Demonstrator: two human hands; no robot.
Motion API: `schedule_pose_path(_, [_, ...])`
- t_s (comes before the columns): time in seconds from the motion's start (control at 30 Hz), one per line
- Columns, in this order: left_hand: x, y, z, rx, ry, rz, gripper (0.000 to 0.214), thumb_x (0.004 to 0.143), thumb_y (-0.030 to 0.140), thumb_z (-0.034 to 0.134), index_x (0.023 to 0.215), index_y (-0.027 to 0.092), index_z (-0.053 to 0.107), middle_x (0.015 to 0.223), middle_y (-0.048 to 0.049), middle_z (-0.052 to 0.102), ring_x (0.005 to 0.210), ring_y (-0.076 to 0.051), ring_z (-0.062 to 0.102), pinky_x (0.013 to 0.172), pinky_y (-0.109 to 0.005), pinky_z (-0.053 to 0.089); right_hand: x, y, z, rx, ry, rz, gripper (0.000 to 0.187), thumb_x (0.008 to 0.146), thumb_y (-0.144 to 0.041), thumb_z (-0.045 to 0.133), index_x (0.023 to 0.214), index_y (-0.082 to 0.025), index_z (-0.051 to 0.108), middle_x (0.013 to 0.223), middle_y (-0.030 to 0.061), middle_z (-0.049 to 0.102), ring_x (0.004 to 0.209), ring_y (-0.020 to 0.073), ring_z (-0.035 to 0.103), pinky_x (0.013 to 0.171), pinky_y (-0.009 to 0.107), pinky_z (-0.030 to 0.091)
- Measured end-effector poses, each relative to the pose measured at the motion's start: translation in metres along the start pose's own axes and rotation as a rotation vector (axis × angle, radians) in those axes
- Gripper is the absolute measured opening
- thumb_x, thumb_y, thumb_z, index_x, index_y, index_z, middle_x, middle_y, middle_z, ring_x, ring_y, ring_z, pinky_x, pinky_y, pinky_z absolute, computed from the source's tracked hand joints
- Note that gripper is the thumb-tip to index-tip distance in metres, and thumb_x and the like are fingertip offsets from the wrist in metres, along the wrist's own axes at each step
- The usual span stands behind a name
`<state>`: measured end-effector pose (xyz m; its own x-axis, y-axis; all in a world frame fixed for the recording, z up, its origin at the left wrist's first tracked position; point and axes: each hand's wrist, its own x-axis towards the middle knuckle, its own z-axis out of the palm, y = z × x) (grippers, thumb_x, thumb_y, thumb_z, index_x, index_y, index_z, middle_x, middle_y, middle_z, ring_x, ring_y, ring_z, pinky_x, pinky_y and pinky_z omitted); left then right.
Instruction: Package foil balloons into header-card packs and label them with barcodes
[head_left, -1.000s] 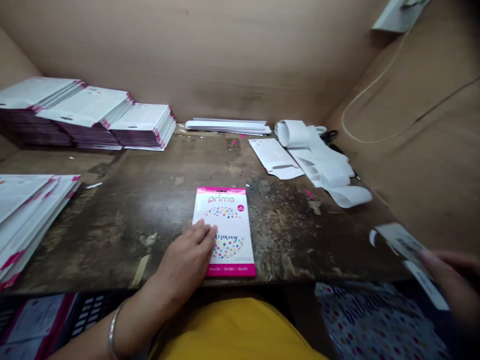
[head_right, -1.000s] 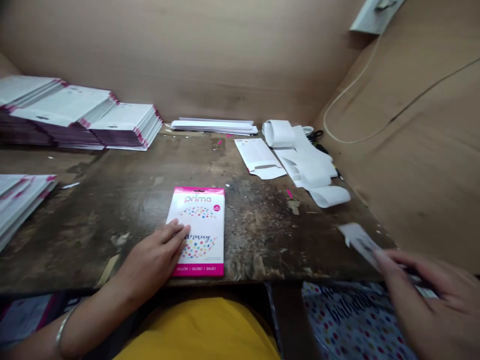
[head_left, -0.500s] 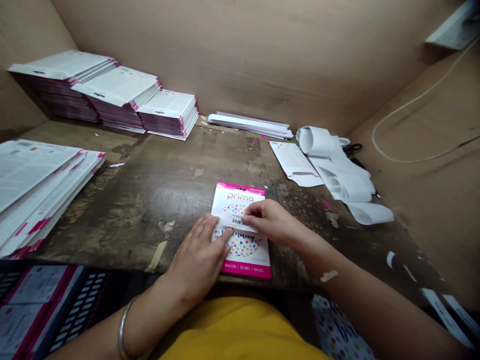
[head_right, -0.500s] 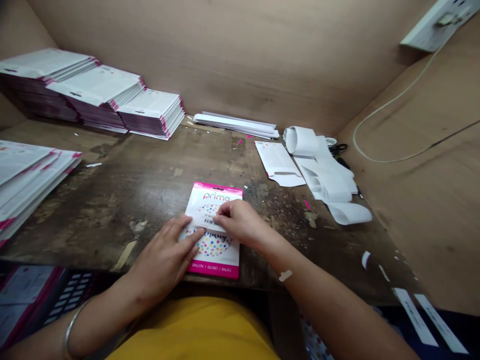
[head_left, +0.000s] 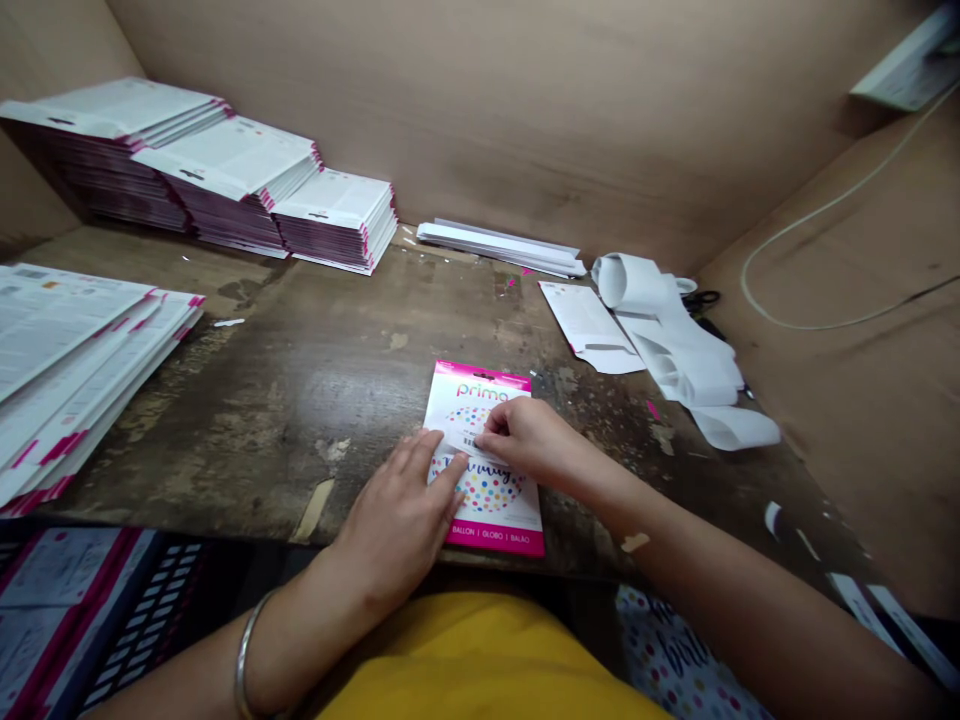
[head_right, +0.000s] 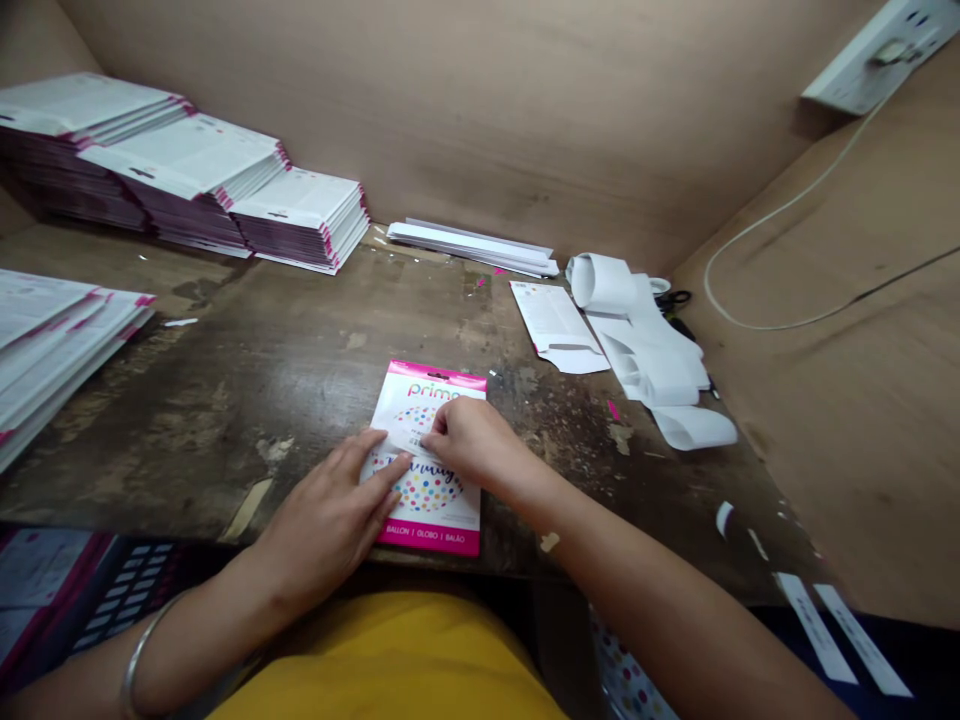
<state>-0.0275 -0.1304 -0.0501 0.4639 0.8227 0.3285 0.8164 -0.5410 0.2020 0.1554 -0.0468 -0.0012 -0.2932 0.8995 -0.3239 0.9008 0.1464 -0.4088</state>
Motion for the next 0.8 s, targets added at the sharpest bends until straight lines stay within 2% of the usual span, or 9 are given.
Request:
schedule_pose_path(0.13, [0.004, -0.002, -0.004, 0.021, 0.007, 0.055, 0.034, 0.091, 0.025, 0.044, 0.117, 0.008, 0.059, 0.132, -0.0231, 0.049, 0.115, -0.033, 0.053, 0.094, -0.046, 0.048, 0.001, -0.005, -0.001, -0.085, -0.015, -0.013, 0.017, 0.076, -0.029, 0.060, 0.062, -0.019, 0.062, 0.061, 0.0016, 0.064, 0.055, 0.0134, 0.055, 0.047, 0.023, 0.029])
schedule_pose_path(0.23, [0.008, -0.004, -0.006, 0.013, -0.048, 0.097, 0.042, 0.093, 0.028, 0.042, 0.132, 0.014, 0.049, 0.139, -0.0154, 0.048, 0.119, -0.031, 0.051, 0.101, -0.048, 0.041, -0.001, -0.012, -0.001, -0.161, -0.007, -0.018, 0.017, 0.078, -0.030, 0.060, 0.065, -0.020, 0.062, 0.064, 0.0024, 0.065, 0.056, 0.0146, 0.055, 0.049, 0.024, 0.029])
schedule_pose_path(0.3, [0.009, -0.005, -0.006, 0.014, -0.088, 0.082, 0.042, 0.093, 0.030, 0.040, 0.133, 0.019, 0.049, 0.137, -0.0099, 0.051, 0.119, -0.031, 0.050, 0.102, -0.050, 0.038, -0.006, -0.013, -0.002, -0.214, 0.016, -0.020, 0.016, 0.081, -0.033, 0.058, 0.073, -0.020, 0.062, 0.070, 0.0046, 0.066, 0.061, 0.0168, 0.058, 0.051, 0.025, 0.029])
schedule_pose_path(0.4, [0.008, -0.005, -0.006, 0.008, -0.108, 0.057, 0.041, 0.094, 0.032, 0.039, 0.131, 0.020, 0.051, 0.137, -0.0080, 0.052, 0.118, -0.032, 0.050, 0.101, -0.051, 0.038, -0.016, -0.003, -0.006, -0.314, 0.096, 0.081, 0.032, 0.081, -0.046, 0.059, 0.092, -0.016, 0.059, 0.078, 0.0111, 0.067, 0.067, 0.0235, 0.061, 0.052, 0.027, 0.029])
schedule_pose_path(0.47, [0.006, -0.004, -0.006, -0.019, -0.112, 0.051, 0.041, 0.094, 0.032, 0.039, 0.132, 0.021, 0.051, 0.138, -0.0083, 0.051, 0.119, -0.031, 0.049, 0.102, -0.050, 0.038, -0.024, 0.011, -0.008, -0.358, 0.161, 0.189, 0.042, 0.078, -0.053, 0.060, 0.096, -0.016, 0.054, 0.077, 0.0112, 0.066, 0.066, 0.0253, 0.061, 0.051, 0.028, 0.030])
schedule_pose_path(0.53, [0.004, -0.004, -0.006, -0.062, -0.112, 0.028, 0.041, 0.093, 0.032, 0.041, 0.131, 0.022, 0.051, 0.139, -0.0102, 0.049, 0.120, -0.030, 0.048, 0.102, -0.049, 0.038, -0.033, 0.025, -0.007, -0.338, 0.282, 0.250, 0.032, 0.083, -0.049, 0.055, 0.093, -0.019, 0.052, 0.076, 0.0071, 0.065, 0.064, 0.0228, 0.060, 0.053, 0.028, 0.032])
schedule_pose_path(0.63, [0.008, -0.009, -0.009, -0.180, -0.080, -0.133, 0.045, 0.088, 0.035, 0.050, 0.130, 0.019, 0.051, 0.140, -0.0160, 0.044, 0.126, -0.033, 0.041, 0.100, -0.050, 0.039, -0.044, 0.037, 0.005, -0.218, 0.429, 0.224, 0.020, 0.088, -0.040, 0.046, 0.089, -0.021, 0.053, 0.080, 0.0046, 0.063, 0.068, 0.0204, 0.059, 0.057, 0.028, 0.037])
schedule_pose_path(0.7, [0.016, -0.012, -0.014, -0.340, -0.040, -0.323, 0.052, 0.083, 0.037, 0.058, 0.129, 0.015, 0.048, 0.135, -0.0179, 0.048, 0.124, -0.033, 0.043, 0.099, -0.050, 0.041, -0.049, 0.041, 0.017, -0.193, 0.413, 0.162, 0.025, 0.087, -0.045, 0.046, 0.089, -0.021, 0.055, 0.086, 0.0071, 0.062, 0.075, 0.0230, 0.060, 0.062, 0.031, 0.041])
schedule_pose_path(0.8, [0.029, -0.010, -0.024, -0.744, -0.074, -0.583, 0.056, 0.076, 0.030, 0.065, 0.127, 0.016, 0.047, 0.122, -0.0143, 0.059, 0.111, -0.030, 0.055, 0.095, -0.046, 0.045, -0.053, 0.052, 0.033, -0.214, 0.413, 0.034, 0.033, 0.084, -0.050, 0.047, 0.092, -0.020, 0.057, 0.090, 0.0121, 0.060, 0.080, 0.0276, 0.060, 0.066, 0.037, 0.047])
